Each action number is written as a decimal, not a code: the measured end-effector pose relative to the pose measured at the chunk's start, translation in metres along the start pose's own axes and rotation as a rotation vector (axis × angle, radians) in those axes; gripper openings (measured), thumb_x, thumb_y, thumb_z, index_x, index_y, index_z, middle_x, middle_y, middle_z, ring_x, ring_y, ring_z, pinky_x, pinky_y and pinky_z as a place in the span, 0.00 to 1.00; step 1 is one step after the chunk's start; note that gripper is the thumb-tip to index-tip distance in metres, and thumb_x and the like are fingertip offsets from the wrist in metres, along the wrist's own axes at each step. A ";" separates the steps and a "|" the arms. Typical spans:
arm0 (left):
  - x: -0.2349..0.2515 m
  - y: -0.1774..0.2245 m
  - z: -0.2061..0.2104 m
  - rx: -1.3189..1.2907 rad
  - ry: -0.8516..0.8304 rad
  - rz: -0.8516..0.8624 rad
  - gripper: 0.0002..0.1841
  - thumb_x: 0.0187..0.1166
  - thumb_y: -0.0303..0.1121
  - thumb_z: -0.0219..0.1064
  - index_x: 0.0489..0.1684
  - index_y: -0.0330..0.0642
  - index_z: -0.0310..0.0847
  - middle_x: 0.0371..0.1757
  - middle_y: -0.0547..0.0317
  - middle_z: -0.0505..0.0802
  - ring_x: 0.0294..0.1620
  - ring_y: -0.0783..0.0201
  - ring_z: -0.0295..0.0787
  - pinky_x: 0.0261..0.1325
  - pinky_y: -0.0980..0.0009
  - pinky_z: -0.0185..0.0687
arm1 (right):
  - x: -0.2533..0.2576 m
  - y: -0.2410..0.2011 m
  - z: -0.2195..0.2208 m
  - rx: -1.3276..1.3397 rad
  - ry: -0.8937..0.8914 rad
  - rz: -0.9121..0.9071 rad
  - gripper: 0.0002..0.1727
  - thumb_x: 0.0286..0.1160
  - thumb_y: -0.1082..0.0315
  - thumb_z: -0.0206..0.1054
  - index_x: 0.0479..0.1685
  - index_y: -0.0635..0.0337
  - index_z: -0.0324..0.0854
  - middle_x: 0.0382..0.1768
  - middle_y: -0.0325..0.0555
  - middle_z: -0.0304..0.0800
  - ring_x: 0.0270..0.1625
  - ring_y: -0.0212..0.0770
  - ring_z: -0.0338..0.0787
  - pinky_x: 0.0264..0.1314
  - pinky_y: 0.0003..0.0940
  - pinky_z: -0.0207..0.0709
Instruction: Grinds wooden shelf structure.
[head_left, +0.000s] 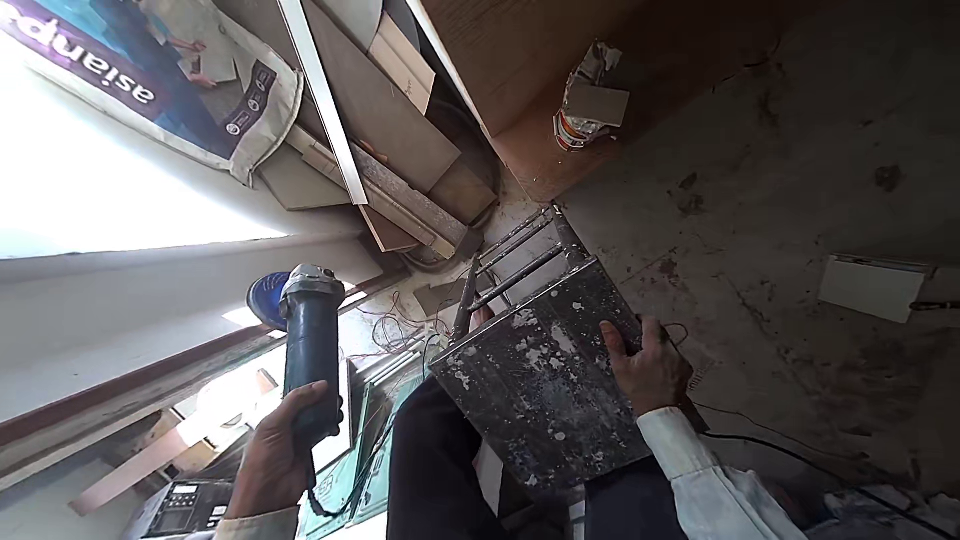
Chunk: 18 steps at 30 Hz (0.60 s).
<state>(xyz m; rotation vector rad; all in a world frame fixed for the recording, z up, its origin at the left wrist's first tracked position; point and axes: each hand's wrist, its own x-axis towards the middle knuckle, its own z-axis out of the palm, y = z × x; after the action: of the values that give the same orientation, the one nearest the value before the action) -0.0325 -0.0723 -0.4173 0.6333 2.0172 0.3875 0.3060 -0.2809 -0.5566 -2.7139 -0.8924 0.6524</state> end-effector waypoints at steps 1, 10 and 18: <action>0.000 -0.001 0.006 0.002 -0.001 0.009 0.07 0.80 0.31 0.56 0.45 0.41 0.79 0.24 0.58 0.89 0.19 0.69 0.86 0.18 0.76 0.80 | 0.002 0.001 0.002 0.006 0.015 -0.017 0.51 0.75 0.23 0.46 0.52 0.70 0.85 0.37 0.66 0.91 0.37 0.67 0.92 0.32 0.63 0.80; 0.047 -0.032 0.067 0.136 -0.010 0.101 0.09 0.84 0.33 0.53 0.45 0.43 0.78 0.23 0.61 0.88 0.18 0.71 0.85 0.17 0.76 0.79 | 0.003 0.003 0.012 0.008 0.132 -0.065 0.46 0.74 0.23 0.47 0.36 0.63 0.85 0.29 0.56 0.88 0.27 0.56 0.90 0.19 0.47 0.76; 0.087 -0.076 0.126 0.065 -0.096 0.079 0.09 0.84 0.34 0.53 0.45 0.45 0.78 0.23 0.61 0.89 0.18 0.71 0.86 0.19 0.76 0.82 | 0.005 0.005 0.012 0.065 0.205 -0.100 0.42 0.75 0.26 0.52 0.36 0.61 0.88 0.24 0.49 0.87 0.27 0.48 0.90 0.23 0.40 0.79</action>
<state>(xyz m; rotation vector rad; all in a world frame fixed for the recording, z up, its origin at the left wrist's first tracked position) 0.0199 -0.0823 -0.5800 0.7598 1.9236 0.3337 0.3063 -0.2809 -0.5705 -2.6010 -0.9299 0.3681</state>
